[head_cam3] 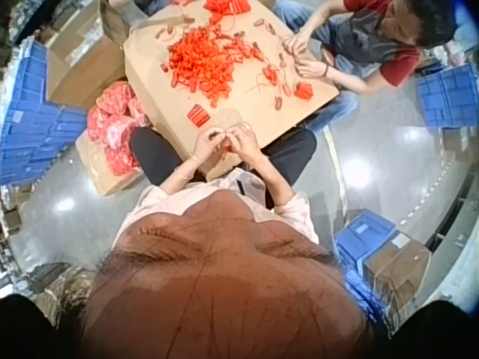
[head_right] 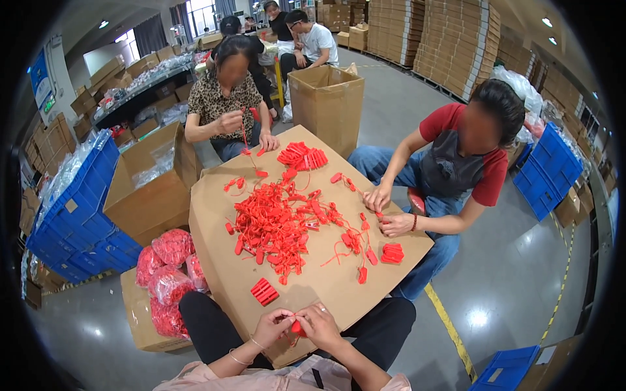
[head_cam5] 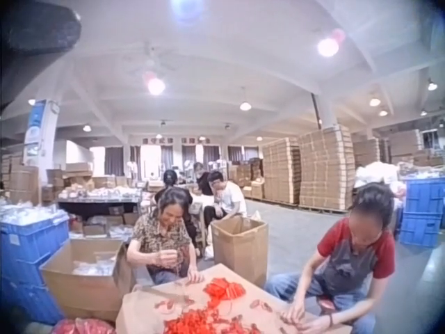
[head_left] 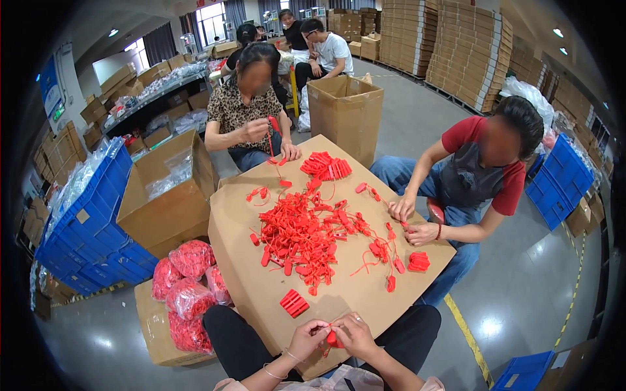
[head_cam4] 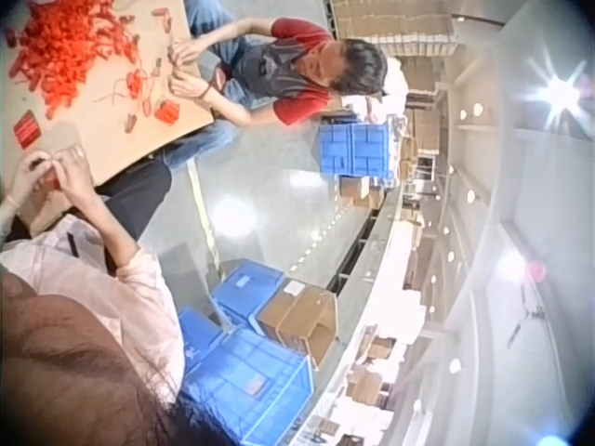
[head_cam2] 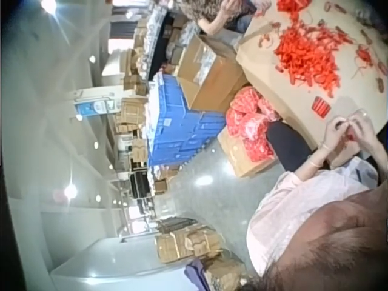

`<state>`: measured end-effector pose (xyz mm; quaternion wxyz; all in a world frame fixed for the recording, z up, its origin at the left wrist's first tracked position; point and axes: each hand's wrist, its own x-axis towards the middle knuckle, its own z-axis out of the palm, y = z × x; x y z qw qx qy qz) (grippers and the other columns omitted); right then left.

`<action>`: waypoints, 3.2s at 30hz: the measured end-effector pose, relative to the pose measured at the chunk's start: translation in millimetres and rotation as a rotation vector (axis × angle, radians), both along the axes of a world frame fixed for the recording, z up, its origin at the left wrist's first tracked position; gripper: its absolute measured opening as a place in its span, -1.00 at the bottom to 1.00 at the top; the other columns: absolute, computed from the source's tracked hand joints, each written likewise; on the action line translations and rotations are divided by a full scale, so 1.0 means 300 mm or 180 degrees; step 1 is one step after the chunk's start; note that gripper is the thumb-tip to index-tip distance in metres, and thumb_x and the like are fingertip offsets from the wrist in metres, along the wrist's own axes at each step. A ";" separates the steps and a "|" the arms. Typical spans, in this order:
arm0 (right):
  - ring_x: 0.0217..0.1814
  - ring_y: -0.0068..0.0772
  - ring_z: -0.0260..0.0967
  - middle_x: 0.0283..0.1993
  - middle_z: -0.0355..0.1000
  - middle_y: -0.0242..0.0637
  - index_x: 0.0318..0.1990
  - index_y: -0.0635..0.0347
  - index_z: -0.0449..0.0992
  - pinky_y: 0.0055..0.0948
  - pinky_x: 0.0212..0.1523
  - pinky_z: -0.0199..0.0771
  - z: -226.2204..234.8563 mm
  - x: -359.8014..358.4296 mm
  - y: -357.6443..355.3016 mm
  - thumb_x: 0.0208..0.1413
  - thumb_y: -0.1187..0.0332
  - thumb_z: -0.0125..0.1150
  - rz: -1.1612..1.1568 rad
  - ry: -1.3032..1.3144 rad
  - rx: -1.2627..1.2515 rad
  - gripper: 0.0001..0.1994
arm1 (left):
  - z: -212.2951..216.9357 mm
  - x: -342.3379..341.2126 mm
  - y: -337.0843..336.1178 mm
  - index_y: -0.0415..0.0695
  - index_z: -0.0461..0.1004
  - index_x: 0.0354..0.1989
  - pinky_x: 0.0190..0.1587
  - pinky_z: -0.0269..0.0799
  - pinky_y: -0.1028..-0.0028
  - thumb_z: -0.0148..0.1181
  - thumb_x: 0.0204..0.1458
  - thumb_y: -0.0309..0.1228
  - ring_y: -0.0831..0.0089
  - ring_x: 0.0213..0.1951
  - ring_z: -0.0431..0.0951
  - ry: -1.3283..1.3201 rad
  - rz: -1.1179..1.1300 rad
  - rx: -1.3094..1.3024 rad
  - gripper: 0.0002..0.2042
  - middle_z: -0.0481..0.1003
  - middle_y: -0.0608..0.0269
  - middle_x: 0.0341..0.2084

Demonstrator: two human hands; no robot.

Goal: Assembling red plastic tags by attaching strings to them.

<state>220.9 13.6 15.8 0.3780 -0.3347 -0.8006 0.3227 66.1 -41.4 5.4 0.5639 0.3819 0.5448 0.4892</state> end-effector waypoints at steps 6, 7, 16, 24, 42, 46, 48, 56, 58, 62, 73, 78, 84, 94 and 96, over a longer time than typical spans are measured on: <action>-0.31 -0.34 0.34 -0.36 0.42 -0.25 -0.34 0.25 0.46 -0.44 -0.25 0.32 -0.031 0.006 -0.023 -0.03 0.44 0.13 0.0050 0.0250 -0.1007 -0.90 | 0.001 -0.017 0.001 -0.17 0.45 -0.32 -0.65 0.17 0.76 0.14 -0.01 -0.40 0.80 -0.67 0.30 -0.0017 -0.0249 0.0118 -0.87 0.40 0.48 -0.65; -0.31 -0.43 0.34 -0.36 0.43 -0.29 -0.33 0.24 0.47 -0.50 -0.25 0.32 -0.043 0.006 -0.032 -0.01 0.44 0.13 0.0061 0.0682 -0.1970 -0.90 | 0.001 -0.022 0.004 -0.17 0.45 -0.33 -0.65 0.16 0.76 0.14 -0.01 -0.40 0.80 -0.67 0.30 0.0000 -0.0306 0.0080 -0.88 0.40 0.49 -0.65; -0.32 -0.60 0.30 -0.37 0.37 -0.38 -0.28 0.23 0.47 -0.60 -0.29 0.32 -0.068 0.019 -0.026 0.02 0.44 0.11 0.0341 0.0838 -0.2285 -0.88 | 0.026 -0.046 0.008 -0.20 0.45 -0.35 -0.69 0.15 0.75 0.12 -0.01 -0.42 0.80 -0.73 0.26 -0.0142 -0.0513 -0.0444 -0.88 0.38 0.48 -0.70; -0.27 -0.47 0.33 -0.36 0.38 -0.29 -0.39 0.23 0.43 -0.55 -0.27 0.33 -0.042 -0.019 -0.040 -0.08 0.47 0.15 -0.0117 0.0214 -0.0157 -0.92 | -0.044 -0.002 0.002 -0.22 0.41 -0.36 -0.61 0.23 0.72 0.11 -0.01 -0.45 0.77 -0.64 0.31 0.0023 -0.0005 0.0117 -0.89 0.39 0.42 -0.64; -0.38 -0.47 0.39 -0.39 0.41 -0.27 -0.27 0.24 0.43 -0.52 -0.34 0.39 -0.036 0.009 -0.053 0.03 0.45 0.06 0.0198 0.0178 -0.0984 -0.88 | 0.057 -0.059 -0.005 -0.17 0.45 -0.33 -0.65 0.12 0.76 0.07 0.03 -0.37 0.81 -0.67 0.24 -0.0160 -0.0664 -0.0310 -0.86 0.36 0.51 -0.66; -0.38 -0.49 0.37 -0.41 0.38 -0.29 -0.28 0.24 0.39 -0.56 -0.36 0.37 -0.033 -0.006 -0.060 0.05 0.44 0.03 0.0133 0.0385 -0.1198 -0.90 | 0.031 -0.063 0.001 -0.14 0.45 -0.35 -0.68 0.08 0.75 0.07 0.04 -0.29 0.78 -0.71 0.22 -0.0522 -0.0714 -0.0871 -0.83 0.35 0.48 -0.68; -0.39 -0.51 0.36 -0.40 0.38 -0.31 -0.27 0.25 0.38 -0.58 -0.37 0.35 -0.040 -0.017 -0.064 0.07 0.44 0.02 0.0126 0.0443 -0.1253 -0.89 | 0.017 -0.053 0.000 -0.15 0.44 -0.37 -0.69 0.08 0.74 0.07 0.05 -0.30 0.77 -0.71 0.22 -0.0591 -0.0963 -0.0853 -0.83 0.35 0.46 -0.68; -0.34 -0.60 0.37 -0.33 0.40 -0.34 -0.21 0.28 0.36 -0.62 -0.29 0.35 -0.070 -0.009 -0.079 0.11 0.40 0.02 0.0546 0.2031 -0.3921 -0.85 | 0.033 -0.068 -0.003 -0.19 0.42 -0.42 -0.73 0.04 0.71 0.03 0.07 -0.34 0.73 -0.79 0.18 -0.1215 -0.0313 -0.0774 -0.83 0.31 0.41 -0.75; -0.33 -0.59 0.38 -0.32 0.41 -0.34 -0.20 0.28 0.37 -0.62 -0.28 0.37 -0.096 0.000 -0.095 0.10 0.41 0.04 0.0610 0.2049 -0.3765 -0.84 | 0.046 -0.067 -0.003 -0.21 0.43 -0.40 -0.73 0.04 0.70 0.03 0.07 -0.34 0.72 -0.79 0.18 -0.1095 -0.0221 -0.0789 -0.82 0.31 0.41 -0.75; -0.31 -0.59 0.39 -0.33 0.42 -0.32 -0.21 0.31 0.39 -0.63 -0.26 0.39 -0.076 0.015 -0.110 0.06 0.44 0.08 0.0683 0.2048 -0.3451 -0.84 | 0.007 -0.083 -0.020 -0.26 0.45 -0.33 -0.73 0.02 0.71 0.04 0.06 -0.33 0.73 -0.79 0.15 -0.0527 0.0102 -0.0534 -0.78 0.29 0.43 -0.76; -0.33 -0.68 0.33 -0.34 0.40 -0.42 -0.22 0.27 0.41 -0.66 -0.28 0.34 -0.060 0.091 -0.058 0.07 0.41 0.08 0.1255 0.1366 -0.3454 -0.84 | 0.056 -0.111 -0.006 -0.21 0.47 -0.35 -0.67 0.03 0.71 0.07 0.05 -0.29 0.75 -0.73 0.15 -0.0429 -0.1609 -0.1431 -0.79 0.26 0.49 -0.76; -0.33 -0.68 0.34 -0.32 0.41 -0.40 -0.21 0.28 0.40 -0.65 -0.27 0.36 -0.072 0.116 -0.056 0.08 0.42 0.08 0.1426 0.1299 -0.3516 -0.84 | 0.058 -0.108 0.003 -0.17 0.46 -0.47 -0.63 0.07 0.71 0.07 0.04 -0.30 0.74 -0.70 0.18 -0.0154 -0.1736 -0.1165 -0.80 0.27 0.50 -0.76; -0.31 -0.66 0.34 -0.30 0.40 -0.37 -0.21 0.29 0.39 -0.64 -0.25 0.36 -0.069 0.128 -0.082 0.09 0.42 0.06 0.1486 0.1328 -0.3542 -0.84 | 0.022 -0.137 -0.012 -0.17 0.49 -0.44 -0.53 0.17 0.71 0.07 0.04 -0.31 0.73 -0.62 0.31 0.0163 -0.1896 -0.0911 -0.82 0.38 0.45 -0.70; -0.41 -0.41 0.34 -0.41 0.35 -0.29 -0.30 0.27 0.43 -0.50 -0.38 0.33 -0.003 0.139 -0.047 0.01 0.41 0.11 0.0684 -0.0191 -0.1027 -0.87 | 0.020 -0.131 -0.004 -0.24 0.43 -0.26 -0.49 0.30 0.67 0.10 0.02 -0.40 0.67 -0.56 0.40 -0.0193 -0.1312 -0.0991 -0.82 0.44 0.38 -0.62; -0.47 -0.30 0.30 -0.46 0.29 -0.21 -0.36 0.25 0.43 -0.45 -0.44 0.30 0.000 0.140 -0.046 -0.03 0.39 0.14 0.0082 -0.0199 -0.1177 -0.87 | 0.031 -0.136 -0.007 -0.28 0.35 -0.13 -0.39 0.41 0.57 0.07 0.00 -0.52 0.49 -0.46 0.49 -0.1043 -0.1009 -0.0847 -0.75 0.48 0.17 -0.45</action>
